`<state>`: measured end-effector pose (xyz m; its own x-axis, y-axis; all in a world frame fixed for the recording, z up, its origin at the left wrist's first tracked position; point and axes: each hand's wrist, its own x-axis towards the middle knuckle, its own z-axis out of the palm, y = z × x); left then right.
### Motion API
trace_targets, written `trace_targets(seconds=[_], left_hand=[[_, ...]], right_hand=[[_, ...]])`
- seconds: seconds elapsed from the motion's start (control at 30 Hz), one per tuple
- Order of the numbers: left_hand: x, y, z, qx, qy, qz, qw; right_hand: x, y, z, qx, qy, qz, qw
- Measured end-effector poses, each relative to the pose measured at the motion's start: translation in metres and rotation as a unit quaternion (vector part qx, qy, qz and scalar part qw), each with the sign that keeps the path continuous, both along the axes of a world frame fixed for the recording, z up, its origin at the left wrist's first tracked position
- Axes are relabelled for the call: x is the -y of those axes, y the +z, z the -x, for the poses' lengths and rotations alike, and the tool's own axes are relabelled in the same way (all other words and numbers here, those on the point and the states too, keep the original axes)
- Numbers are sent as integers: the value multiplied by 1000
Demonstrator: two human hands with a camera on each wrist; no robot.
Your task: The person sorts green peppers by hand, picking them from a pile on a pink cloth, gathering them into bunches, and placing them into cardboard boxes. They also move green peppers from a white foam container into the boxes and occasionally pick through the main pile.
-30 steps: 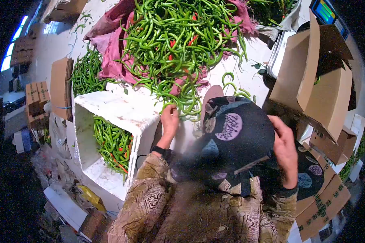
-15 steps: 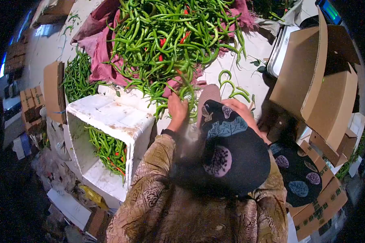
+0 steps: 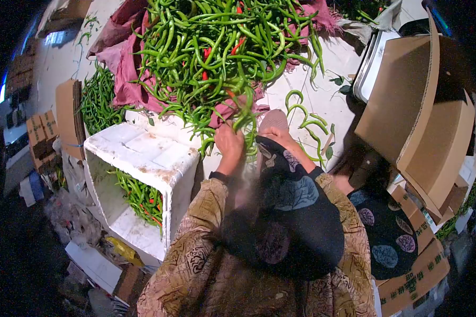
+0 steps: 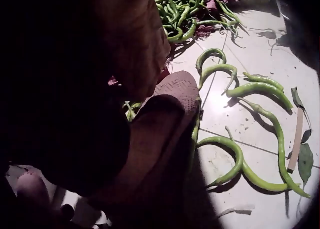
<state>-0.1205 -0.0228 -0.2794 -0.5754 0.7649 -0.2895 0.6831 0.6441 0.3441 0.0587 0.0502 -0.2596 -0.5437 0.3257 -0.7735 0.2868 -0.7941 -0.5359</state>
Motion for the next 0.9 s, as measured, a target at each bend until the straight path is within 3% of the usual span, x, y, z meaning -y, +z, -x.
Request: trace_targets(seconds=[0.07,0.13,0.2,0.27,0.3,0.33,0.4,0.47,0.53,0.6,0.67,0.73,0.8,0.87,0.9], left_hand=[[1,21,-5,9,-90,-12,996],[-2,36,-16,34,-82,-26,996],[2,40,-30,107,-105,-169,974],[1,45,-42,151,-112,-179,966],[-1,49,-47,198,-119,-192,954],[-5,58,-48,199,-118,-194,954],[-3,79,-47,325,-98,-254,906],[9,89,-34,282,-83,-254,921],[33,85,-12,356,128,-117,918],[54,76,6,275,130,-50,951],[64,63,5,238,93,-69,964],[68,48,-5,201,34,-70,977],[64,27,-18,190,37,-65,979],[59,11,-31,178,15,82,980],[59,8,-37,165,8,59,984]], right_hand=[[-7,15,12,-6,-17,-50,999],[-13,27,17,3,-2,-13,1000],[-11,18,20,8,17,27,999],[0,-23,16,-30,21,-103,994],[5,-32,15,-24,-87,-38,995],[-4,-28,10,-23,-85,-40,995],[-24,-13,-5,-23,-114,18,993],[-55,58,6,-81,-307,35,948],[-81,67,-13,-92,-363,-19,927],[-99,71,-33,-56,-354,-57,932],[-101,75,-40,-19,-335,-86,938],[-95,72,-41,95,-192,-202,956],[-86,67,-41,206,-21,-240,948],[-65,41,-36,263,119,-352,890],[-53,33,-28,272,137,-374,876]])
